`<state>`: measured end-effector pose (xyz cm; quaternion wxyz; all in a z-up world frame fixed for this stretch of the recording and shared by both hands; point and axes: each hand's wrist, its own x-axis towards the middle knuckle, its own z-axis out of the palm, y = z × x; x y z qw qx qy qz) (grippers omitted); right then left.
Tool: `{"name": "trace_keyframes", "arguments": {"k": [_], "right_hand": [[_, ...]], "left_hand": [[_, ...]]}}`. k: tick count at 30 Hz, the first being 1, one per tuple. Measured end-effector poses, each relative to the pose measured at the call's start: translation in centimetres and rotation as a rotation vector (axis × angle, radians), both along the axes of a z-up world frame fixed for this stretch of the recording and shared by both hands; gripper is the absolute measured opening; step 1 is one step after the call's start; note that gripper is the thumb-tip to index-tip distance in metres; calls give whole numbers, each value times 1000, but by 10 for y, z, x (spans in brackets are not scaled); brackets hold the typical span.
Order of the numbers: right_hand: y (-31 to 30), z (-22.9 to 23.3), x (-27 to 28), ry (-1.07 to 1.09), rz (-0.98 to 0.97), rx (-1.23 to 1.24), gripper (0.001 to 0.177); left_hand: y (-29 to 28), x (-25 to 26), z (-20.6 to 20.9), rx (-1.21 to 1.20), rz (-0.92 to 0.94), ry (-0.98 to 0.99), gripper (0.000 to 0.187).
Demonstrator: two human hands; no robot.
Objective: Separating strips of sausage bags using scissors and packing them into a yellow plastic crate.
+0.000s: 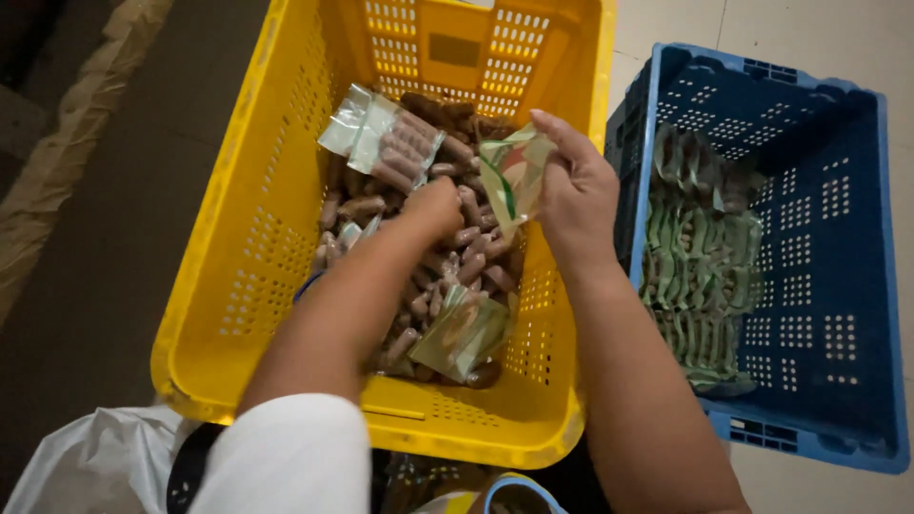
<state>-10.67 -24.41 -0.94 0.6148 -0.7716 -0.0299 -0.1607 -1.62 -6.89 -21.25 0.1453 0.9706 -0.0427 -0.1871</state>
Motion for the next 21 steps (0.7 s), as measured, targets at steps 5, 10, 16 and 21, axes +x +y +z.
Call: {"name": "trace_keyframes", "arguments": {"k": [5,10,16,21], "right_hand": [[4,-2,-1,10,10,-89,52],[6,-6,-2,-11,16,-178,49],[4,-12,-4,-1,63,-306,39],[6,-25,5,23,77,-369,28]], "left_hand": [[29,-28,117,-447,179,103,31],[52,-75,232,-1059,416,156,61],[34,-116,244,-717,-10,-163,41],[17,-103,199,-379,-292,-483,22]]}}
